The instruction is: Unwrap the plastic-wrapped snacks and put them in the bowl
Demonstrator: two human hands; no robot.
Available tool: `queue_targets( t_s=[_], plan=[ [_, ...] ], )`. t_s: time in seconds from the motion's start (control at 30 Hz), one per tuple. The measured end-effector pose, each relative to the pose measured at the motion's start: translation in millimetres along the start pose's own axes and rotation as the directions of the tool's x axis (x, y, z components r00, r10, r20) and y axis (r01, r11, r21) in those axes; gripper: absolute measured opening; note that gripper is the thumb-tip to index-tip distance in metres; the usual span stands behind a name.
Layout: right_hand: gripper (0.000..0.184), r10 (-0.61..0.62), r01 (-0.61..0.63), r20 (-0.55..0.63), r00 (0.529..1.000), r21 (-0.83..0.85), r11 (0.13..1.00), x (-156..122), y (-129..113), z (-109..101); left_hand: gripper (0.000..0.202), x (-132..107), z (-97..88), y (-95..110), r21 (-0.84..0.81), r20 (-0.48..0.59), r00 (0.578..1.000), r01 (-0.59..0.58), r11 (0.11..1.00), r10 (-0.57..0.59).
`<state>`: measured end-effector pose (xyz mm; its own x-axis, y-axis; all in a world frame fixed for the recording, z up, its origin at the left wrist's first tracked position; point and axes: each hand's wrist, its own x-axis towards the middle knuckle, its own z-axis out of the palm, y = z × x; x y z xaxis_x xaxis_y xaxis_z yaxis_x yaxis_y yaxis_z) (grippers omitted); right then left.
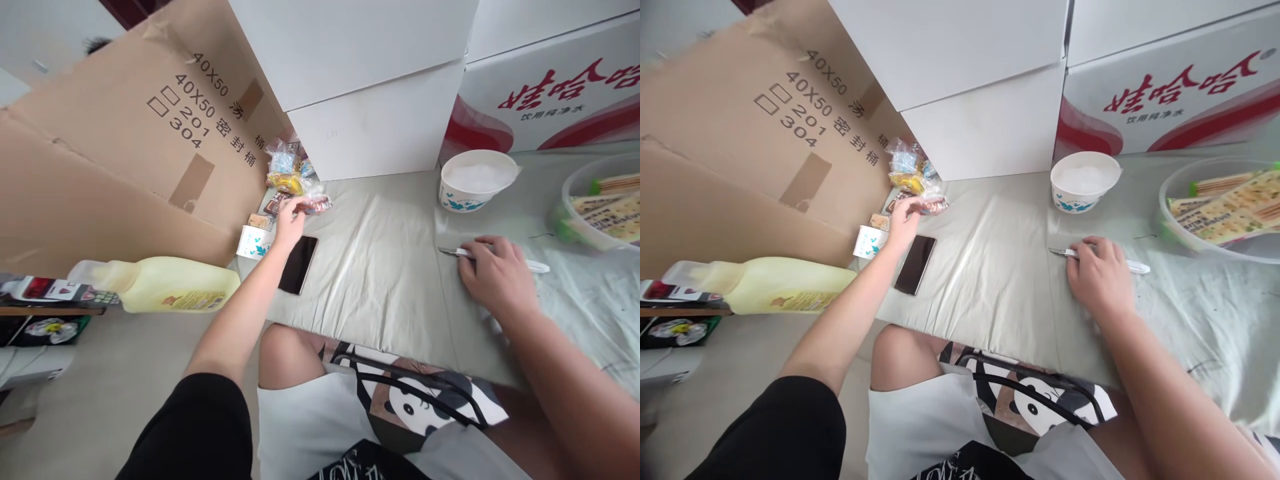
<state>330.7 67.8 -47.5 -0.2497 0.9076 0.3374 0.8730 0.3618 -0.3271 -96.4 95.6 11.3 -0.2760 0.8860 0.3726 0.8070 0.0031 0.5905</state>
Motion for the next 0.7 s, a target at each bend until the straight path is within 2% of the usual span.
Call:
queue_targets(
  t_s=[0.13,0.23,0.37,0.43,0.5,0.57,0.63,0.7],
  plan=[
    [0.023,0.045,-0.045,-0.001,0.999,0.034,0.998,-3.5,4.8,-9.7,0.029,-63.3,13.4,33.7,-0.065,0.025,0.998,-0.048,0.997,0.05],
    [0.025,0.1,-0.102,0.018,0.995,0.178,0.979,-5.3,-9.0,-15.4,0.03,-94.4,35.8,57.6,-0.166,0.147,0.981,-0.102,0.981,0.126],
    [0.026,0.104,-0.118,0.057,0.993,0.422,0.899,-4.4,-33.9,-24.1,0.031,-108.5,58.5,83.9,-0.283,0.247,0.945,-0.139,0.949,0.213],
    [0.024,0.081,-0.072,0.005,0.997,0.511,0.857,-5.6,-45.8,-31.0,0.029,-111.8,62.5,94.1,-0.363,0.308,0.911,-0.154,0.919,0.275],
    [0.026,-0.011,0.073,-0.115,0.993,0.55,0.832,-9.6,-57.8,-37.5,0.024,-115.5,62.5,101.5,-0.456,0.378,0.851,-0.173,0.873,0.366],
    [0.031,-0.184,0.264,-0.199,0.963,0.537,0.801,-15.9,-69.5,-40.5,0.014,-118.9,61.4,105.4,-0.534,0.407,0.8,-0.184,0.825,0.441],
    [0.032,-0.307,0.339,-0.149,0.94,0.496,0.799,-21.9,-78.9,-38.5,0.012,-121.5,61.7,105.6,-0.562,0.394,0.807,-0.166,0.81,0.439],
    [0.029,-0.268,0.242,0.001,0.963,0.434,0.868,-25.4,-84.3,-32.8,0.025,-123.3,64.5,103.3,-0.539,0.362,0.863,-0.115,0.835,0.352]
  ],
)
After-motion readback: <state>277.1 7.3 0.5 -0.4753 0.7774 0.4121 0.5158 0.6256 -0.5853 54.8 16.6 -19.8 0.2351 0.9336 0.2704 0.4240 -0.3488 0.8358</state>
